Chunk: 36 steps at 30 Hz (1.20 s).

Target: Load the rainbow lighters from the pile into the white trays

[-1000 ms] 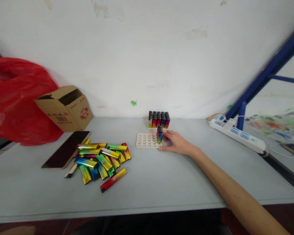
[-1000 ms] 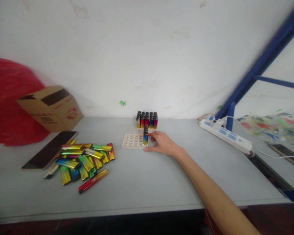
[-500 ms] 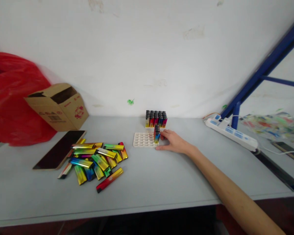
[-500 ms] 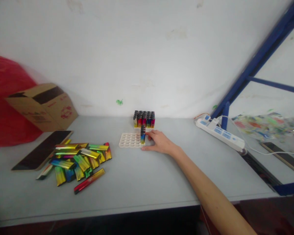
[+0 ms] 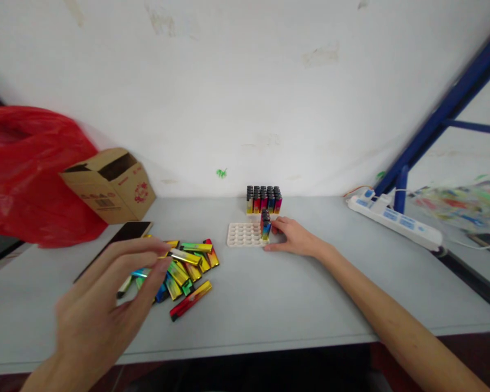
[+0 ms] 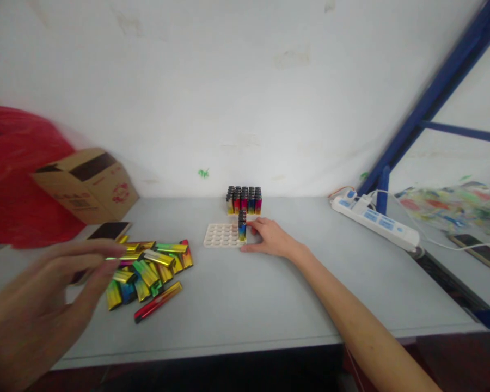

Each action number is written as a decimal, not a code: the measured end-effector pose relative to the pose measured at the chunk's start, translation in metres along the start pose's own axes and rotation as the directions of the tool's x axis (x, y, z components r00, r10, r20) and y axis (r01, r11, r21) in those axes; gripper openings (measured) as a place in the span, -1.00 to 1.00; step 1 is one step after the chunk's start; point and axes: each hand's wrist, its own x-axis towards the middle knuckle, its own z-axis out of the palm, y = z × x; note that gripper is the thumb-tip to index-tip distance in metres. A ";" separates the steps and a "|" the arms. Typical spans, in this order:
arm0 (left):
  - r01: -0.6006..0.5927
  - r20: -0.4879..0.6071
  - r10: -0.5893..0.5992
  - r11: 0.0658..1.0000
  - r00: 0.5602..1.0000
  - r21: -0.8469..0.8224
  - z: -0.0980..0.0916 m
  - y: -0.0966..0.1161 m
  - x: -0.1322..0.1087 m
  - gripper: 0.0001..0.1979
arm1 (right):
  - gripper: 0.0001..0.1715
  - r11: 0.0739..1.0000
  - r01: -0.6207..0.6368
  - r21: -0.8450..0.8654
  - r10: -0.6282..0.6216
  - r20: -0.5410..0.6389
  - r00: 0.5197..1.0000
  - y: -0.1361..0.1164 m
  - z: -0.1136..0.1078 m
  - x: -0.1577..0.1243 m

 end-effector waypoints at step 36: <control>0.005 0.291 -0.047 0.990 0.955 0.141 0.055 -0.028 0.007 -0.48 | -0.24 0.997 -0.057 -0.042 0.058 0.006 0.998 0.015 -0.009 -0.011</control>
